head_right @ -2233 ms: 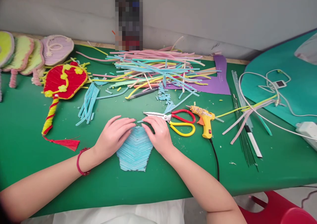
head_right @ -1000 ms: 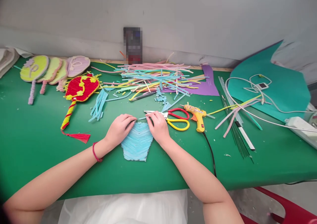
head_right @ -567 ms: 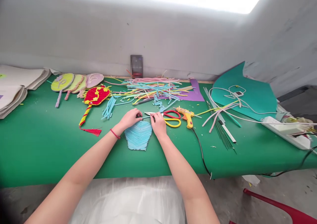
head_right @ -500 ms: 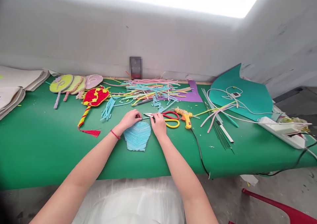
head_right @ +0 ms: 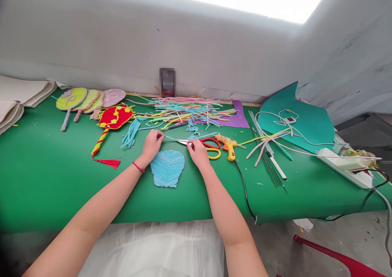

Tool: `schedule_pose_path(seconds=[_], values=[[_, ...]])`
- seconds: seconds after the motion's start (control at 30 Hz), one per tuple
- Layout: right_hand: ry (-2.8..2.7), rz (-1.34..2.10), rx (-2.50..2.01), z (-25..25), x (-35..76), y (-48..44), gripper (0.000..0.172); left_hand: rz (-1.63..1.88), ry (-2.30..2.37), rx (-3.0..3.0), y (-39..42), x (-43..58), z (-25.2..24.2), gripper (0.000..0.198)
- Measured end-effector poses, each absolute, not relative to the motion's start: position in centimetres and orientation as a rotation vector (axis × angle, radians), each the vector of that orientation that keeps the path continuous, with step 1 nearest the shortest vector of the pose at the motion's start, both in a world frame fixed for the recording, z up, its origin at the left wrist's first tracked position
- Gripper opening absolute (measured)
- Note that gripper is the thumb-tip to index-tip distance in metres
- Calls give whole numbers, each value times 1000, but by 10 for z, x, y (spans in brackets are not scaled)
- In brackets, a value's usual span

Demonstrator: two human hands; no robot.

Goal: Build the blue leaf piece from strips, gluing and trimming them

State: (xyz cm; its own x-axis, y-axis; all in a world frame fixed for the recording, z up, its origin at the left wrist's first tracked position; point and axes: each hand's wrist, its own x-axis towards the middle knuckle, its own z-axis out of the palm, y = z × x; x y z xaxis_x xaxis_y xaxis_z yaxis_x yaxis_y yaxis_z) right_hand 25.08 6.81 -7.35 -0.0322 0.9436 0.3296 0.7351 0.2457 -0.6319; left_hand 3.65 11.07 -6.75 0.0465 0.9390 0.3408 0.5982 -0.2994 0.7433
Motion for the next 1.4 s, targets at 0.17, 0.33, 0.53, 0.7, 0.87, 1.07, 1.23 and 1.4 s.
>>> schedule_pose_path(seconds=[0.17, 0.33, 0.53, 0.7, 0.87, 1.07, 1.23, 1.4], values=[[-1803, 432, -1518, -75, 253, 70, 27, 1398, 1677, 1756, 121, 22, -63, 7], [-1746, 493, -1518, -75, 252, 70, 28, 1402, 1529, 1785, 120, 22, -58, 8], [-1543, 636, -1473, -63, 245, 65, 34, 1358, 1391, 1888, 97, 33, -35, 8], [-1563, 428, -1381, -55, 240, 58, 31, 1371, 1332, 1946, 82, 29, -23, 8], [-1727, -1, -1291, -47, 230, 50, 27, 1286, 1217, 1963, 74, 24, -21, 8], [-1946, -1, -1195, -47, 227, 48, 20, 1247, 1080, 1958, 74, 25, -22, 11], [-1975, 133, -1144, -50, 231, 47, 26, 1248, 1114, 1910, 76, 25, -26, 12], [-1990, -67, -1200, -44, 228, 40, 26, 1271, 1202, 1902, 78, 24, -26, 15]])
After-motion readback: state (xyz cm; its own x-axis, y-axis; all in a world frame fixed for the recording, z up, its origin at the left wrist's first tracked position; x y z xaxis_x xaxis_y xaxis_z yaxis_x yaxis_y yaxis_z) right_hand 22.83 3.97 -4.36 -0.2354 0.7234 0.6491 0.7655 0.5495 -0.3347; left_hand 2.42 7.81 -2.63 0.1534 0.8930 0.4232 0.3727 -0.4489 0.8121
